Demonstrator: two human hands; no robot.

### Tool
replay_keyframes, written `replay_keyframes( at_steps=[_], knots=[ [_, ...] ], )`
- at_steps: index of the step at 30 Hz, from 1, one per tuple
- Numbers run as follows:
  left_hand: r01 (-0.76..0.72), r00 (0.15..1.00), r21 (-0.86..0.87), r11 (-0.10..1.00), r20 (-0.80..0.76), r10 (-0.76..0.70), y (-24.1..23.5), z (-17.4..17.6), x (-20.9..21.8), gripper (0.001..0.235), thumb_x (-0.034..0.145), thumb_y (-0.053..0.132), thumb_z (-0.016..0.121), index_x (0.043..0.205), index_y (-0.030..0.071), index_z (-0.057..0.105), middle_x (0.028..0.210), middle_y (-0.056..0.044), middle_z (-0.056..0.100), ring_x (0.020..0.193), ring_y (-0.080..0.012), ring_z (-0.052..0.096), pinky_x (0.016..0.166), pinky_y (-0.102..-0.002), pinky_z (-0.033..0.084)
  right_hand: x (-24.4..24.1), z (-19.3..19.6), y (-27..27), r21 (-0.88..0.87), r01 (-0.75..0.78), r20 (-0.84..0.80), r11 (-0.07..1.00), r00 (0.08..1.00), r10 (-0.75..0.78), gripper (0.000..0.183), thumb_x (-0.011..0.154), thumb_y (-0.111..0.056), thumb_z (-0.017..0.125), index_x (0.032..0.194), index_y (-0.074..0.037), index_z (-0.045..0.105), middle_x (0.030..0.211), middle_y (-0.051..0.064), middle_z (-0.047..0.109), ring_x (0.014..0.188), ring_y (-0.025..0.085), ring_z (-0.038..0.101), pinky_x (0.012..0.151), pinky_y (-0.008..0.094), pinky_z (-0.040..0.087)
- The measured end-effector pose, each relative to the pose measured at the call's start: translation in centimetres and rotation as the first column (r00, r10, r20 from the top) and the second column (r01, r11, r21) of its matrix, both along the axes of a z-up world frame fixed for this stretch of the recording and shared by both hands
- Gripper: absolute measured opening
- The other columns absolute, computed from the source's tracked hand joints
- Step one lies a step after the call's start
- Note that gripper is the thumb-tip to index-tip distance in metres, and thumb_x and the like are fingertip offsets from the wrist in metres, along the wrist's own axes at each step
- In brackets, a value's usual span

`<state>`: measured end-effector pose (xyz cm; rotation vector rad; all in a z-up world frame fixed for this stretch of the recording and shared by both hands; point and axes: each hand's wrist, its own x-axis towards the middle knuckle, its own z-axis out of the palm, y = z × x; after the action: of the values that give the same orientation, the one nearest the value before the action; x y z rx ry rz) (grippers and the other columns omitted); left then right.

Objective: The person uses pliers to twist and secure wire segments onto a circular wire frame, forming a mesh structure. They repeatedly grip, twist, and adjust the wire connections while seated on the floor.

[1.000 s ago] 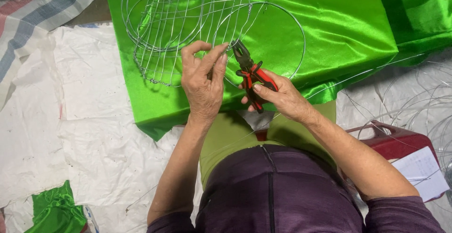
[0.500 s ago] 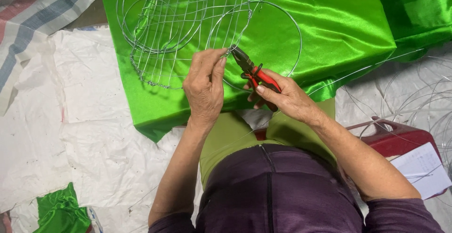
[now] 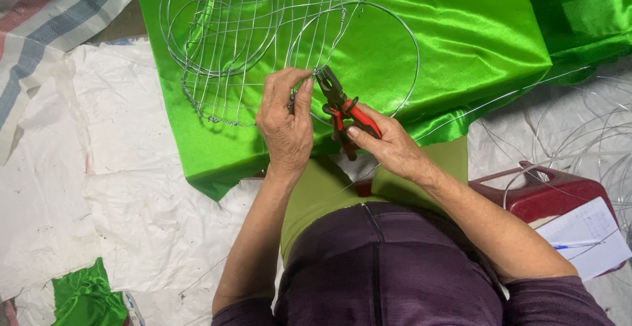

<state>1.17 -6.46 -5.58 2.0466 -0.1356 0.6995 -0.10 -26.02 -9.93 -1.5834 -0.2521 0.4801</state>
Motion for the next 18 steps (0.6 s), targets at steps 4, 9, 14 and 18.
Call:
replay_keyframes(
  at_steps=[4, 9, 14, 18],
  knots=[
    [-0.012, 1.0, -0.025, 1.0, 0.011, 0.012, -0.1, -0.6, 0.1, 0.015, 0.108, 0.012, 0.057, 0.118, 0.014, 0.067, 0.104, -0.002, 0.065, 0.096, -0.0156, 0.065, 0.082, -0.032, 0.056, -0.3, 1.8, 0.9, 0.076, -0.005, -0.033, 0.997, 0.999, 0.008, 0.045, 0.1, -0.022, 0.065, 0.144, -0.012, 0.06, 0.099, 0.017, 0.075, 0.082, 0.018, 0.069, 0.073, 0.034, 0.062],
    [-0.011, 1.0, -0.024, 1.0, 0.024, 0.012, -0.2, -0.3, 0.0, 0.014, 0.108, 0.011, 0.056, 0.117, 0.013, 0.066, 0.103, -0.003, 0.064, 0.096, -0.0172, 0.064, 0.082, -0.033, 0.056, -1.2, 0.8, 0.9, 0.277, -0.012, -0.176, 0.961, 0.982, 0.063, 0.044, 0.1, -0.016, 0.062, 0.144, -0.011, 0.058, 0.1, 0.022, 0.075, 0.079, 0.03, 0.078, 0.072, 0.041, 0.066],
    [-0.014, 1.0, 0.002, 1.0, 0.003, 0.014, -0.3, -1.3, -0.3, 0.014, 0.107, 0.013, 0.058, 0.117, 0.015, 0.067, 0.105, -0.002, 0.065, 0.092, -0.0149, 0.063, 0.078, -0.031, 0.054, -1.6, -2.2, 1.4, 0.39, 0.153, -0.233, 0.908, 0.97, -0.063, 0.039, 0.099, -0.01, 0.062, 0.138, -0.004, 0.061, 0.096, 0.026, 0.072, 0.077, 0.036, 0.077, 0.058, 0.041, 0.065],
    [-0.001, 0.999, 0.033, 0.999, -0.042, 0.003, -0.6, -3.5, -0.9, 0.016, 0.107, 0.014, 0.057, 0.119, 0.014, 0.068, 0.107, -0.002, 0.065, 0.092, -0.0153, 0.063, 0.077, -0.031, 0.054, -2.1, -2.6, 1.3, 0.462, 0.251, -0.323, 0.851, 0.941, -0.101, 0.034, 0.1, -0.01, 0.062, 0.133, -0.003, 0.062, 0.104, 0.026, 0.07, 0.082, 0.04, 0.076, 0.056, 0.041, 0.065]
  ],
)
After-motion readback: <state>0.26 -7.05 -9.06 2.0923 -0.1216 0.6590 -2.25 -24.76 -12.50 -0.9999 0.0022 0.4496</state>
